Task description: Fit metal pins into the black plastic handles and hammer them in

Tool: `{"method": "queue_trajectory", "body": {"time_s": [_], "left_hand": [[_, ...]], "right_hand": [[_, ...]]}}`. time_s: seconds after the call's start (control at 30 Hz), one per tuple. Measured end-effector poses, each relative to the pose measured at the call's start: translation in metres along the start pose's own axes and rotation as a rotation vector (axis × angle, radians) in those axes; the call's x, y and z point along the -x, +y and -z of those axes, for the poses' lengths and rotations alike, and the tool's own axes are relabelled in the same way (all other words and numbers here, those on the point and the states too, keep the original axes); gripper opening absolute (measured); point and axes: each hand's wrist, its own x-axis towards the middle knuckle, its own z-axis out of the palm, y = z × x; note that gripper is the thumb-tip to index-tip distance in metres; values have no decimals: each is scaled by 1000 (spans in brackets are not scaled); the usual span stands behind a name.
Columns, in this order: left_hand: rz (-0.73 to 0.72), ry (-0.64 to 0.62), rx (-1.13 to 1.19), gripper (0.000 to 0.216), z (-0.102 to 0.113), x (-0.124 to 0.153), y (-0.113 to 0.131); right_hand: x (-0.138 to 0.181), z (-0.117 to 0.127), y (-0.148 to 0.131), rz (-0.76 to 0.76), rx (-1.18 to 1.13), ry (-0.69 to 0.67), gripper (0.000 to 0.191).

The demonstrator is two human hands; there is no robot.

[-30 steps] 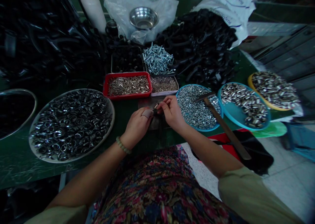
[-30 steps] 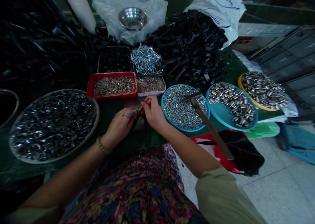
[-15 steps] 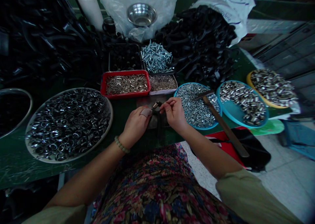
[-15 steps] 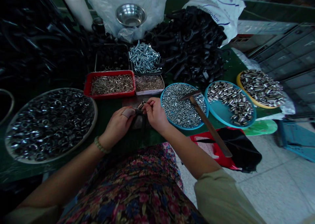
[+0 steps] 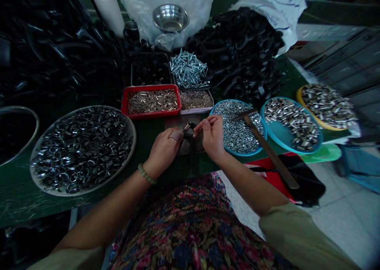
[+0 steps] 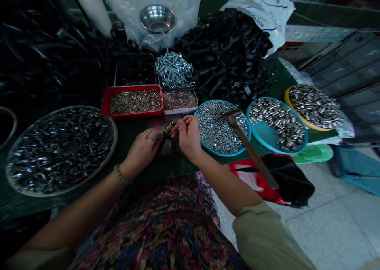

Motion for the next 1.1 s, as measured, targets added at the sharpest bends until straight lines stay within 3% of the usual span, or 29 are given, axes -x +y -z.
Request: {"method": "queue_trajectory", "body": {"time_s": [0.1, 0.23, 0.33, 0.43, 0.97, 1.1], "left_hand": [[0, 10, -7, 18, -1, 1, -1], [0, 3, -15, 18, 1, 0, 0], [22, -37, -30, 18, 4, -7, 0], [29, -48, -68, 20, 6, -17, 0], [-81, -41, -237, 21, -2, -23, 7], [-129, -91, -231, 20, 1, -21, 9]], "right_hand": [[-4, 8, -6, 128, 116, 14, 11], [-15, 35, 10, 307, 549, 0, 10], [-18, 60, 28, 265, 909, -36, 22], [-10, 81, 35, 143, 1114, -54, 38], [25, 127, 30, 153, 1117, -52, 34], [27, 154, 31, 20, 1296, 7, 35]]}}
